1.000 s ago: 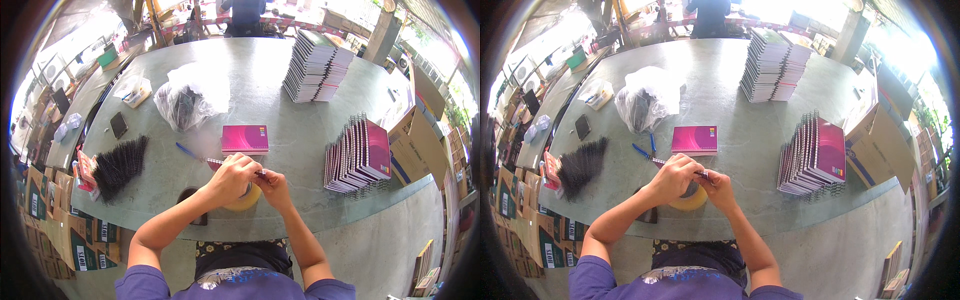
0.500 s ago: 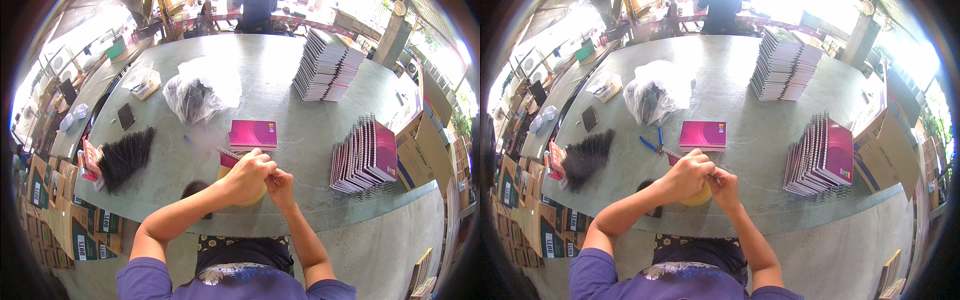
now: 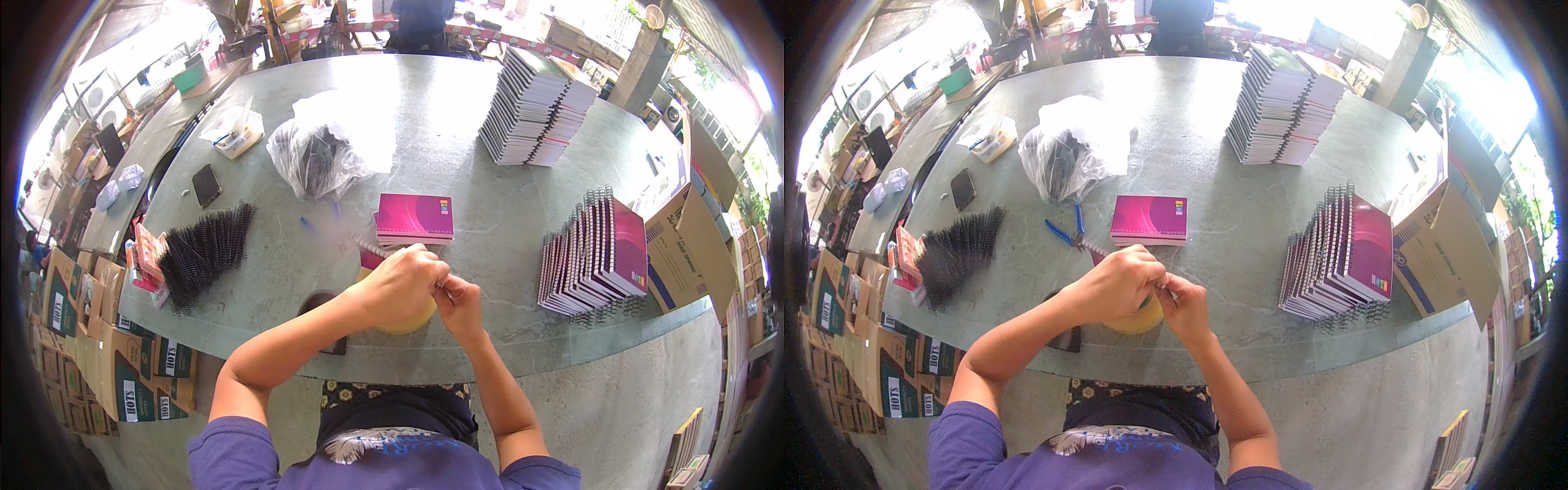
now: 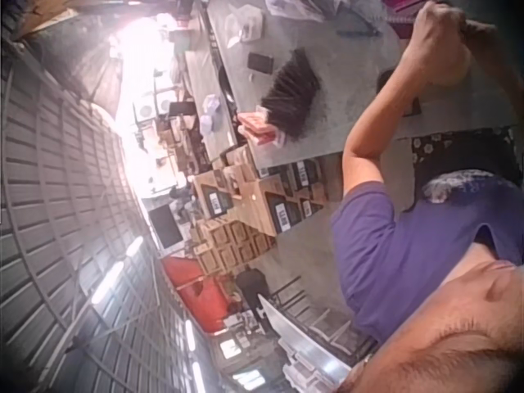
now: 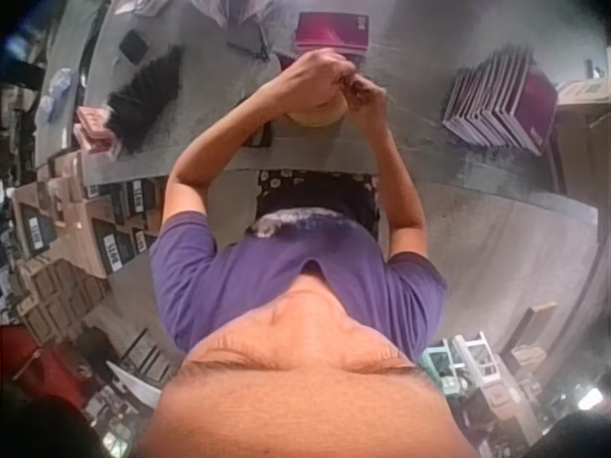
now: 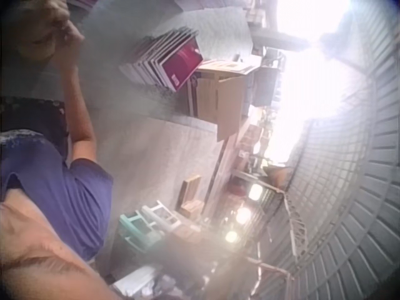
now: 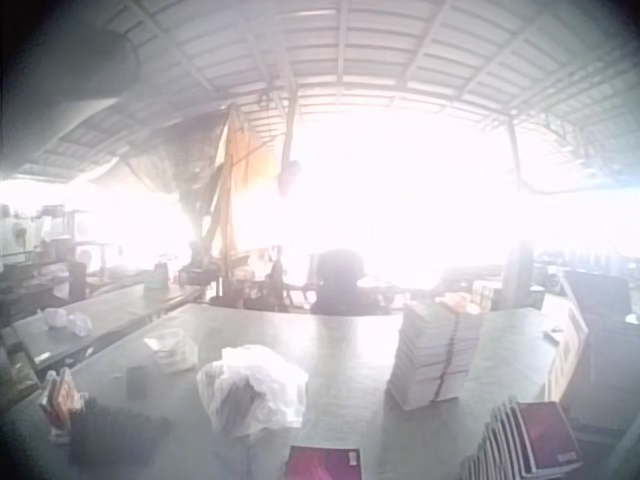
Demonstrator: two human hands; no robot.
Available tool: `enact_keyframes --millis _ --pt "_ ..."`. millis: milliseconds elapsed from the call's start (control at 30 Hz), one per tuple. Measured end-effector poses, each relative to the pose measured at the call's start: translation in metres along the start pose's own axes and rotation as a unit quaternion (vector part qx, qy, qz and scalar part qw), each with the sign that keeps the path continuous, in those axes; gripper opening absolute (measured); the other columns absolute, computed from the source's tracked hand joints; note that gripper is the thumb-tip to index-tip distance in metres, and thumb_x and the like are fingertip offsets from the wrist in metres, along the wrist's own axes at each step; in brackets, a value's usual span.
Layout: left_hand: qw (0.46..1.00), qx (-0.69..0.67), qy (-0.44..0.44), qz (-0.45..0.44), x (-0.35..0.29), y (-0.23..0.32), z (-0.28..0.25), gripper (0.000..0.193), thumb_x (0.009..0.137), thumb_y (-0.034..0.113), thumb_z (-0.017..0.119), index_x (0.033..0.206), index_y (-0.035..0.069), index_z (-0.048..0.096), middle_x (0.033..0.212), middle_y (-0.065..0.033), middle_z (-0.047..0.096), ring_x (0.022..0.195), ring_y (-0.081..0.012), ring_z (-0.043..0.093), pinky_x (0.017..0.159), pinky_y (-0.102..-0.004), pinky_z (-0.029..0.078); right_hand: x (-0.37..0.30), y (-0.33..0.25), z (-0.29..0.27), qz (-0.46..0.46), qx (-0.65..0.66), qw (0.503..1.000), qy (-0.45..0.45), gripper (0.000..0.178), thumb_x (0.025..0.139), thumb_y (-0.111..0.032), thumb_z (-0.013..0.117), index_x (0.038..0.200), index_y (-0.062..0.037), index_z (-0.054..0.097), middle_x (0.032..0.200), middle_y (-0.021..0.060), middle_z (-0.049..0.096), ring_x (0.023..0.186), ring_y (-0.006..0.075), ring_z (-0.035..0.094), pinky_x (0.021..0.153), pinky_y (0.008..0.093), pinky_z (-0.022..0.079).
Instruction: The person repeatedly picks up a purple notebook, inserts a black spiral binding into its holes, and places the finished notebook onto a growing stack. The process is repeated continuously throughout the clip.
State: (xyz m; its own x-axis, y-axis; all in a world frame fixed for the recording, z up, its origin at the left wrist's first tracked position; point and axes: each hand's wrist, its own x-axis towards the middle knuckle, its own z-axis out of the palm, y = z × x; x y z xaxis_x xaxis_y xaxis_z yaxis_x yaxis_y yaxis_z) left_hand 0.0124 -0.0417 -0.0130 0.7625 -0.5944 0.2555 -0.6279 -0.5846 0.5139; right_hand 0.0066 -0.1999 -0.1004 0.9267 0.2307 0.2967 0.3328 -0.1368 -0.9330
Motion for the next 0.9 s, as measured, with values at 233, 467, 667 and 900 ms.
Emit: enact_keyframes --millis 233,467,667,900 --pt "0.993 0.060 0.082 0.066 -0.002 -0.001 0.019 0.010 0.067 0.005 0.062 0.076 0.001 0.061 0.077 -0.0123 0.061 0.079 -0.0298 0.060 0.075 -0.0378 0.049 -0.002 0.010 -0.001 -0.023 0.050 0.998 -0.014 0.020 0.084 0.000 0.056 0.102 0.0003 0.065 0.085 0.0087 0.069 0.078 0.0060 0.057 0.070 0.0260 0.048" --pt "0.984 0.097 0.152 0.006 -0.004 0.013 0.023 0.019 0.064 0.004 0.062 0.083 0.006 0.059 0.079 -0.0086 0.058 0.083 -0.0286 0.056 0.076 -0.0382 0.044 -0.001 -0.006 0.002 0.048 -0.058 0.997 -0.012 0.014 0.085 -0.002 0.058 0.097 0.0007 0.065 0.085 0.0080 0.068 0.078 0.0091 0.059 0.070 0.0270 0.049" --pt "0.979 0.126 0.046 -0.152 -0.032 -0.043 -0.024 0.026 0.072 0.016 0.071 0.093 0.006 0.062 0.086 -0.0149 0.063 0.079 -0.0341 0.062 0.073 -0.0424 0.048 0.011 0.012 -0.012 -0.012 0.019 0.977 0.212 0.018 0.087 -0.006 0.063 0.103 0.0011 0.063 0.092 0.0060 0.066 0.080 0.0101 0.060 0.071 0.0214 0.048" --pt "0.986 0.051 0.142 0.073 -0.023 0.051 0.009 0.037 0.072 0.024 0.075 0.100 0.003 0.061 0.097 -0.0144 0.060 0.091 -0.0326 0.058 0.078 -0.0422 0.048 0.010 -0.067 -0.031 -0.001 0.128 0.988 0.085 0.049 0.087 -0.019 0.065 0.127 -0.0001 0.044 0.095 0.0070 0.064 0.084 0.0122 0.059 0.070 0.0251 0.048"
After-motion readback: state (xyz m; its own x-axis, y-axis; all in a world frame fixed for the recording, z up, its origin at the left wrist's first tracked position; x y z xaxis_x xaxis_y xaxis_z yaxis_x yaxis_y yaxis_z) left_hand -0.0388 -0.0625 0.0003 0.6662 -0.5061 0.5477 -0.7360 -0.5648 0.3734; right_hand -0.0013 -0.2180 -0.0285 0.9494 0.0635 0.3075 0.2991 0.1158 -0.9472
